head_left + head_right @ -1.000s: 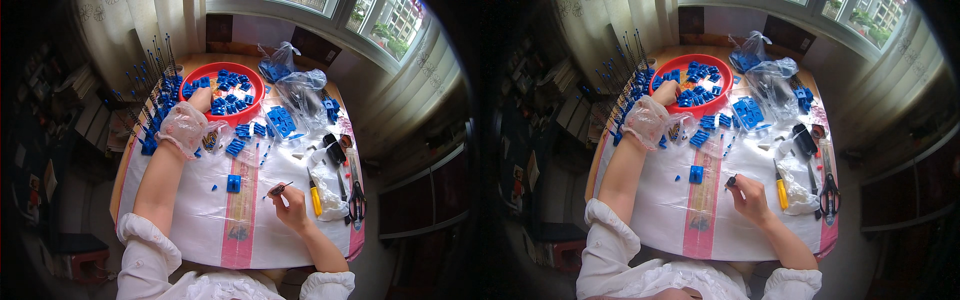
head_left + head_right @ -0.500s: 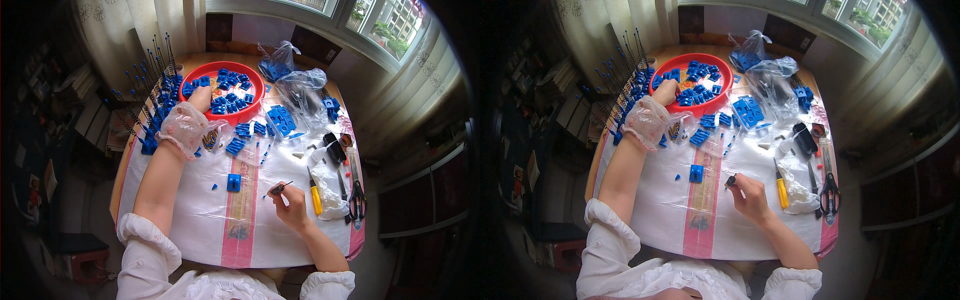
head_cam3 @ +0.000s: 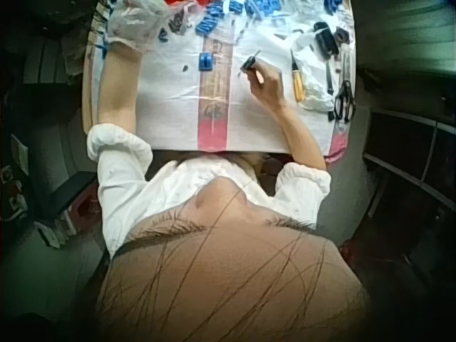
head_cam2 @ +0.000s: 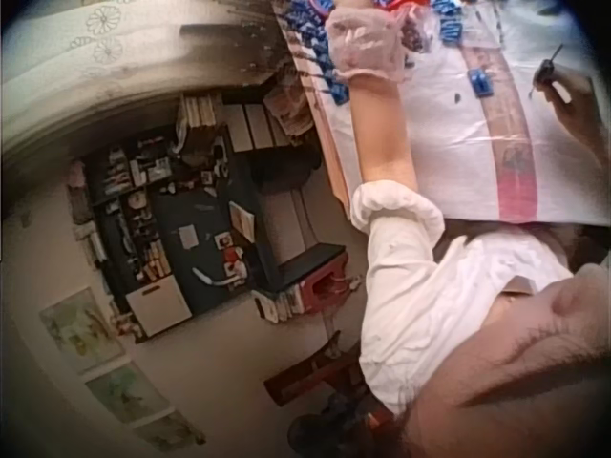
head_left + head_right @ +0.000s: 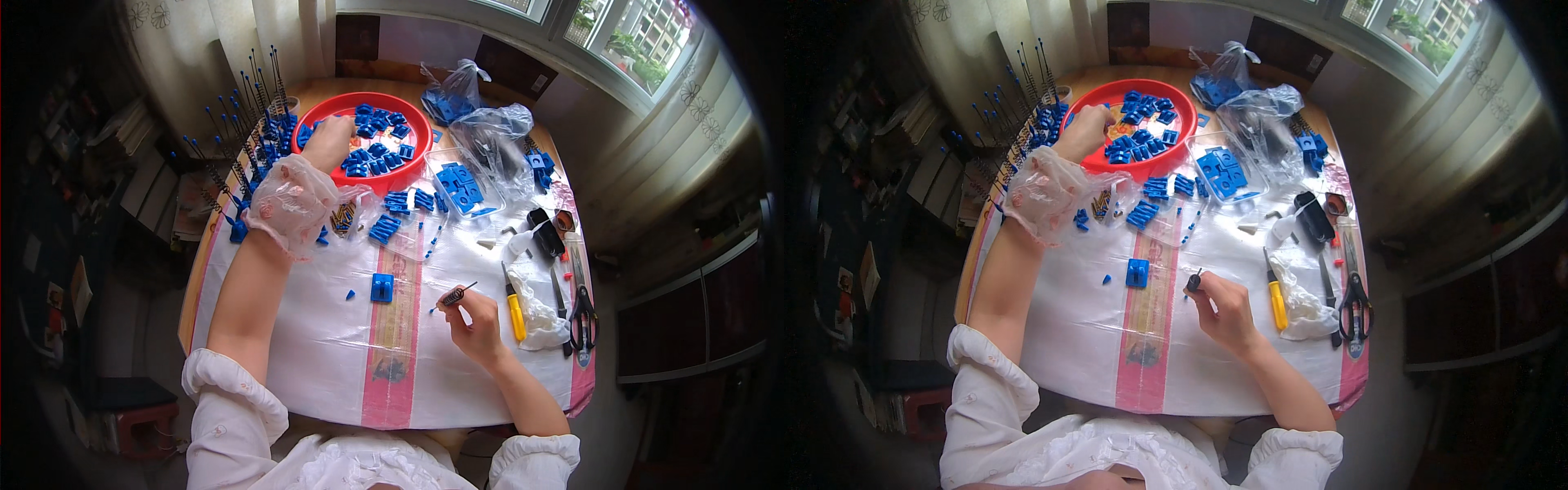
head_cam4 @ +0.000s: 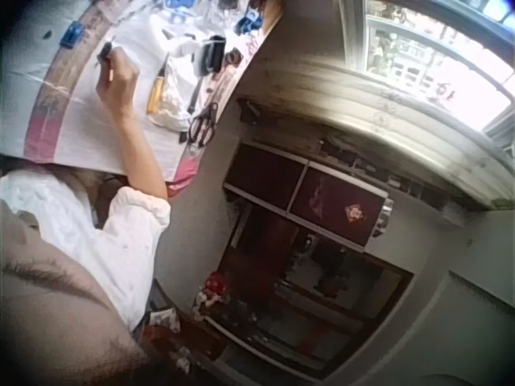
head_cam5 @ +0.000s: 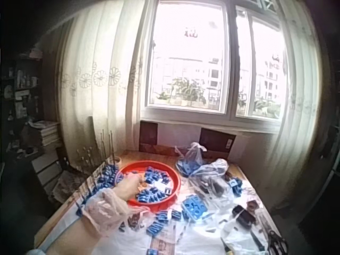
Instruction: The recorder is assembling small blue plastic parts onto a metal rod and spring assembly, using adhesive.
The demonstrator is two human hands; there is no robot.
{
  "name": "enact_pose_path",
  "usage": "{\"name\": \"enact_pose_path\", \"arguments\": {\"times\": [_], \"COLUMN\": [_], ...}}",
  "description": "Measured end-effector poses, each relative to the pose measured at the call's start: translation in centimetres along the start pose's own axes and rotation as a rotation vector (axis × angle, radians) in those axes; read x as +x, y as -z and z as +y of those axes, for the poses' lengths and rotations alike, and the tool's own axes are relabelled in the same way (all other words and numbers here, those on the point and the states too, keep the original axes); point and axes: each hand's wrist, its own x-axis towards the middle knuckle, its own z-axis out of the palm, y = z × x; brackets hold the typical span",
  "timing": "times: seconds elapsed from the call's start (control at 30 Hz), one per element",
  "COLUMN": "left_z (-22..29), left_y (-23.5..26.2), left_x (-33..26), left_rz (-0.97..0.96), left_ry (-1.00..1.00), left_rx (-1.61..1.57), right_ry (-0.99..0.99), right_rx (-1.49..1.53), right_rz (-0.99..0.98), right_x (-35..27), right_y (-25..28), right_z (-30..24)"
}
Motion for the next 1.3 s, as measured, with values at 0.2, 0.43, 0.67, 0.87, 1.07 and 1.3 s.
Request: {"name": "enact_pose_path", "arguments": {"times": [0.2,0.43,0.67,0.87,1.07,1.3], "left_z": [5.4,9.8,13.5,13.4,11.5,13.0], "left_y": [4.7,6.2,8.0,18.2,21.3,18.0], "left_x": [-3.3,-15.0,-24.8,-28.6,-31.0,-27.2], "left_rz": [0.02,-0.217,-0.611,0.427,0.35,0.336], "left_ry": [-0.161,-0.277,-0.177,-0.393,-0.334,-0.203], "left_rx": [-0.17,-0.604,-0.926,-0.23,-2.191,-0.959], "right_ry": [-0.025,-0.013,-0.021,-0.039,-0.021,0.027], "right_rx": [0.008,0.02,0.016,-0.008,-0.02,-0.029], "right_rz": [-0.003,-0.003,-0.022,-0.011,-0.027,-0.012], "right_x": [0.1,0.1,0.0,-0.3,-0.1,0.0], "right_y": [-0.2,-0.1,-0.4,0.0,-0.2,-0.2], "right_z": [-0.1,-0.6,-0.5,-0.7,-0.8,-0.6]}}
